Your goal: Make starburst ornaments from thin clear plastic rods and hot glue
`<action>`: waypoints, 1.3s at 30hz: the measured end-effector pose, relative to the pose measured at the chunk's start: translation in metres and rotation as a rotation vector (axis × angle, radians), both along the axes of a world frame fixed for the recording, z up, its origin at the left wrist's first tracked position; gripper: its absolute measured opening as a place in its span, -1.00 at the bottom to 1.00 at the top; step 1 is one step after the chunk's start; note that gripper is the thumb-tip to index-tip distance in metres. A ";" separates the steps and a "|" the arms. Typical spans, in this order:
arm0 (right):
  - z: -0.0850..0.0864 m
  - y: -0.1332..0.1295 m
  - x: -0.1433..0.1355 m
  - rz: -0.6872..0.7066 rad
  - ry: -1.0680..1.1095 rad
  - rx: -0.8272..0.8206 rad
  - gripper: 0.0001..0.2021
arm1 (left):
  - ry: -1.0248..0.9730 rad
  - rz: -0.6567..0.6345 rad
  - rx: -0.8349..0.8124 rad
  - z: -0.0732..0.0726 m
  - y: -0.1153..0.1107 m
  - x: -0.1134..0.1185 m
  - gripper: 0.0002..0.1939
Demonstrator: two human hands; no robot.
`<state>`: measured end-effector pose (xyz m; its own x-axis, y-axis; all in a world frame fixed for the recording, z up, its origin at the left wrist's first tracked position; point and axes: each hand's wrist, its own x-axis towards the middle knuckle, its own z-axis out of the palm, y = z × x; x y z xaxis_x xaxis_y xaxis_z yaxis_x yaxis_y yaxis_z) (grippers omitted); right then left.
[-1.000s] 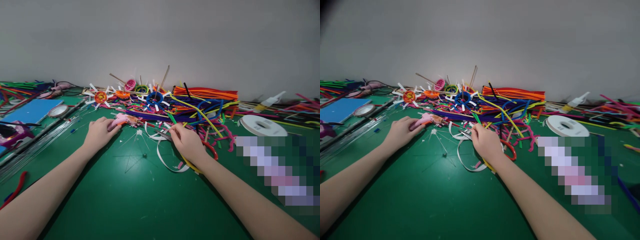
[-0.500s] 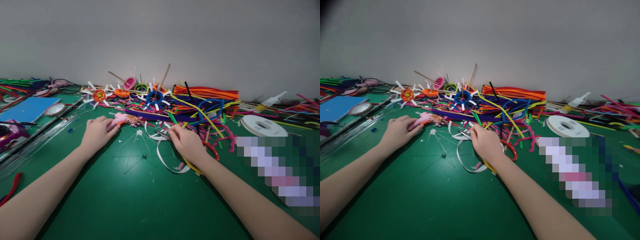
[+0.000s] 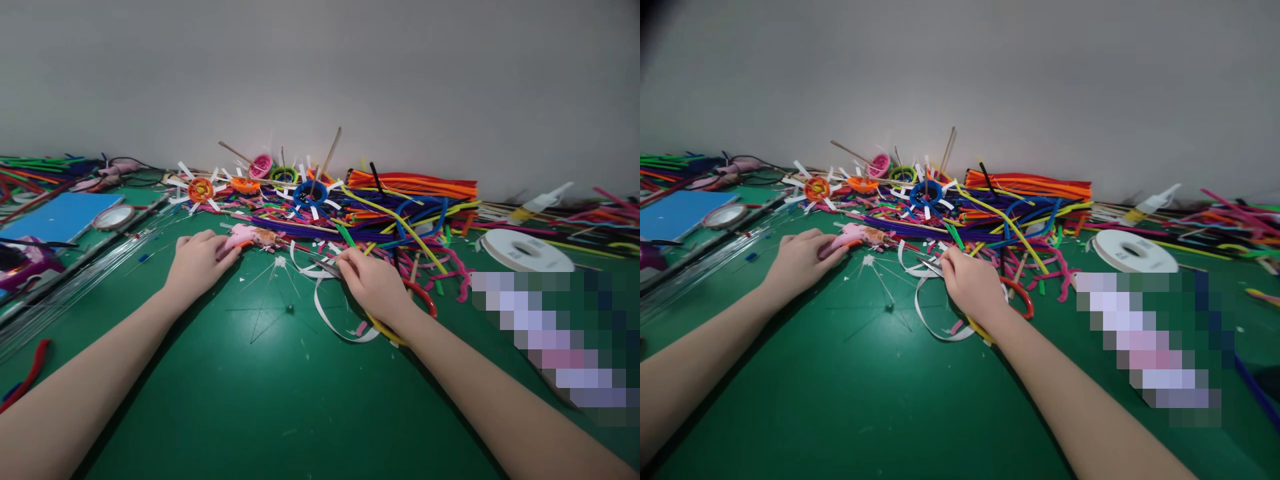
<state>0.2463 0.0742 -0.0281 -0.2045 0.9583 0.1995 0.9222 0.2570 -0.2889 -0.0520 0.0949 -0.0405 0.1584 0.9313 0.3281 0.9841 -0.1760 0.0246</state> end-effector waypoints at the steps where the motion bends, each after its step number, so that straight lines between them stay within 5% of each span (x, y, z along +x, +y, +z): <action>1: 0.000 0.000 0.000 0.000 0.000 -0.001 -0.76 | 0.002 -0.001 0.001 0.000 0.000 0.000 -0.61; 39: 0.001 0.000 0.000 0.015 -0.002 -0.008 -0.75 | 0.081 0.015 0.008 0.001 -0.001 0.002 -0.62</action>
<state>0.2459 0.0742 -0.0268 -0.2189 0.9568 0.1913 0.9191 0.2680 -0.2889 -0.0504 0.0935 -0.0396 0.1710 0.9310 0.3224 0.9853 -0.1614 -0.0565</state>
